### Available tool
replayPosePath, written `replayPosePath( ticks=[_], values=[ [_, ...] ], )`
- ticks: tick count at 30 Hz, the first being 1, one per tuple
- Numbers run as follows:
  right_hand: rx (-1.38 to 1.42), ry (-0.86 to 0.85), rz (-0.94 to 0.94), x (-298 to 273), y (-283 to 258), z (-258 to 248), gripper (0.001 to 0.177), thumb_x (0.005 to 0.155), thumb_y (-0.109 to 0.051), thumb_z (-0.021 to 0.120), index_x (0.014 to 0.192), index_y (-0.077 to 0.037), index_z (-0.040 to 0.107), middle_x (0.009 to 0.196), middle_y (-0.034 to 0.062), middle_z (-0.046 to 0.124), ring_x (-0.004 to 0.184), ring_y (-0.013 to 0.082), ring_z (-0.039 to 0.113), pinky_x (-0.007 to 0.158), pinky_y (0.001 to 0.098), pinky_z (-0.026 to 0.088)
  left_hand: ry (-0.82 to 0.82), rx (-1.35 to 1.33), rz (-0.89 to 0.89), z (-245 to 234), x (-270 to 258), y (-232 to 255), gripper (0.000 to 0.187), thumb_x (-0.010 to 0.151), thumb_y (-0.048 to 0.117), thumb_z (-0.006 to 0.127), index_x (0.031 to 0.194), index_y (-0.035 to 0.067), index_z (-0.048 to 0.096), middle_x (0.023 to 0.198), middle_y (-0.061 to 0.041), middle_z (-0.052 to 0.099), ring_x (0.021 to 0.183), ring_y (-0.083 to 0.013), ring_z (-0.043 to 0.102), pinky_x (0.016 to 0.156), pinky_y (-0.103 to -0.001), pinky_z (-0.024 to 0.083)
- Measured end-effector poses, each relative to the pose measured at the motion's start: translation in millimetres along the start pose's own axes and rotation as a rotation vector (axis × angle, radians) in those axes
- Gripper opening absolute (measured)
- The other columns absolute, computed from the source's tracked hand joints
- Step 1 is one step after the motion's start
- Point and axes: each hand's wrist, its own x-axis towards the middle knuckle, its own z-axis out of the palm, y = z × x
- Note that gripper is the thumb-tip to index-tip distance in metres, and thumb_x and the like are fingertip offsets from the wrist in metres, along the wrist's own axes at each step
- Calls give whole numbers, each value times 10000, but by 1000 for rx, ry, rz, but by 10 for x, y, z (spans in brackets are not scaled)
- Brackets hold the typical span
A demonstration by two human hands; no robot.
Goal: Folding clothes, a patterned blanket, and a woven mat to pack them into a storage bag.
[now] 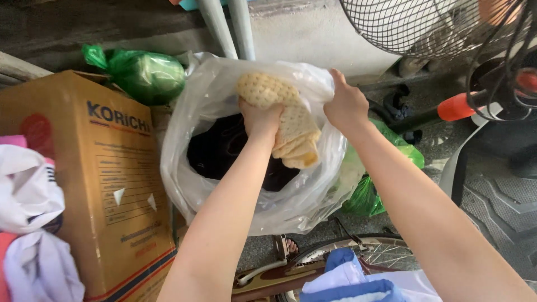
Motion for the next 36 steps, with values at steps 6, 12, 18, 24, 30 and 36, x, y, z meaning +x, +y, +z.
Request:
replayPosePath(
  ticks=[6,12,18,24,30,36],
  values=[
    [-173,78,-36,27,-49,-147,1010,761,-623,856,1522,-179,362,1339,190,614,1240,376,550,1018,504,417,-36,-43,25,-9,-79,-182,1117,752,128,796,1628,214,108,1481,-155,494,1290,-307,555,1035,-396,489],
    [-419,-23,-214,282,-450,-184,1444,500,-630,951,1615,-223,129,1507,186,464,1306,397,512,1073,576,374,-239,-50,-21,-46,-76,-370,1085,688,87,785,1594,127,188,1429,-172,556,1236,-310,633,982,-408,565],
    [-355,-250,-224,853,-412,337,957,808,-529,880,1567,-252,368,1311,58,708,1240,240,646,1146,417,456,-386,149,-84,-63,84,-601,935,681,134,833,1503,99,389,1377,-145,618,1221,-279,634,973,-389,537],
    [-341,309,-624,1137,-684,473,1430,126,-671,920,1411,-145,580,1297,222,645,954,437,638,760,650,533,-361,106,-30,-64,12,-640,926,671,72,833,1481,69,385,1358,-145,599,1215,-284,642,992,-391,564],
    [-469,-463,-129,1097,-697,711,574,766,-403,893,1158,-37,688,1050,179,753,933,257,802,820,388,642,-329,-66,-172,-175,-51,-633,890,687,46,819,1465,93,389,1331,-133,623,1190,-287,650,976,-413,560],
    [32,282,-272,1376,-796,23,209,901,-204,735,1039,-52,696,953,215,734,932,435,684,806,527,553,-332,-351,-100,-48,394,-594,836,672,26,807,1422,46,437,1250,-144,678,1128,-313,692,898,-450,603]
  ],
)
